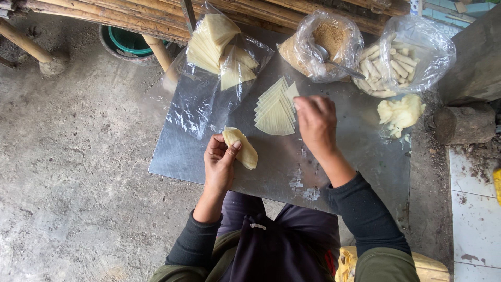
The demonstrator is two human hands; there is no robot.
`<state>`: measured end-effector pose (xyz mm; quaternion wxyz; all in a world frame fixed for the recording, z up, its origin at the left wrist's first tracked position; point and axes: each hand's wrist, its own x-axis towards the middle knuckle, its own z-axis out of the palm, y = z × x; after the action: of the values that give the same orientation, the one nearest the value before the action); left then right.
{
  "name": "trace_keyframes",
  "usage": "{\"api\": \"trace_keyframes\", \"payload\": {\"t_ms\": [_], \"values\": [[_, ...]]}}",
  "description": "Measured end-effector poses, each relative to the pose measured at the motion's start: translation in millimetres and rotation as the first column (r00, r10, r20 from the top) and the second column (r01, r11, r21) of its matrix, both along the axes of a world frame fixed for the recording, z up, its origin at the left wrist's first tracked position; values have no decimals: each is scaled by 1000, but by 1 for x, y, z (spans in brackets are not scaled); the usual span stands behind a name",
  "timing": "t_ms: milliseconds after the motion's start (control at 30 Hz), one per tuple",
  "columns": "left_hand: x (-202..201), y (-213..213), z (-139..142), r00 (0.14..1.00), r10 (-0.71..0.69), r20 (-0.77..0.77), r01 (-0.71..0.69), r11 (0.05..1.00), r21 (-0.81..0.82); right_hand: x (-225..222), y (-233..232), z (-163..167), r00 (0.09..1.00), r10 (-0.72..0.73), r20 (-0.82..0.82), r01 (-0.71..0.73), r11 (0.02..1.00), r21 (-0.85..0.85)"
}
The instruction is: The person fills triangular dough sheets with a grainy mixture using a spoon, folds them into sealed packets, and stacks them. They then separate a stack of thin triangular sheets and arrange them on the table.
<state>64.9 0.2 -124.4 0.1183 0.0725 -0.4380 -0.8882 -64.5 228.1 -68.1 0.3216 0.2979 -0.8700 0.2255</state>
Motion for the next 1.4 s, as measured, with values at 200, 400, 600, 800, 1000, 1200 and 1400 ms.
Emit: {"api": "trace_keyframes", "payload": {"t_ms": [200, 400, 600, 800, 1000, 1200, 1400], "values": [[-1, 0, 1, 1000, 2, -3, -2, 1000, -3, 13, -12, -19, 996, 82, -41, -63, 940, 336], [-1, -1, 1, 1000, 1, -5, -1, 1000, 31, 41, -28, 2, 994, 106, 28, -108, 914, 391], [0, 0, 2, 1000, 9, -1, -9, 1000, 20, 51, -34, 20, 991, 124, 58, -137, 910, 391], [-1, 0, 4, 1000, 1, -2, -1, 999, 36, 53, -35, 17, 989, 128, 74, -147, 902, 406], [-2, 0, 4, 1000, -4, 3, 4, 999, 38, 52, -33, 11, 989, 121, 88, -146, 905, 399], [-3, -2, 0, 1000, -14, 5, 14, 999, 37, 48, -35, 7, 979, 136, 154, -181, 924, 336], [-2, -3, -2, 999, -43, 27, 43, 999, 12, 52, -37, 15, 900, 343, 268, -318, 939, -132]]}}
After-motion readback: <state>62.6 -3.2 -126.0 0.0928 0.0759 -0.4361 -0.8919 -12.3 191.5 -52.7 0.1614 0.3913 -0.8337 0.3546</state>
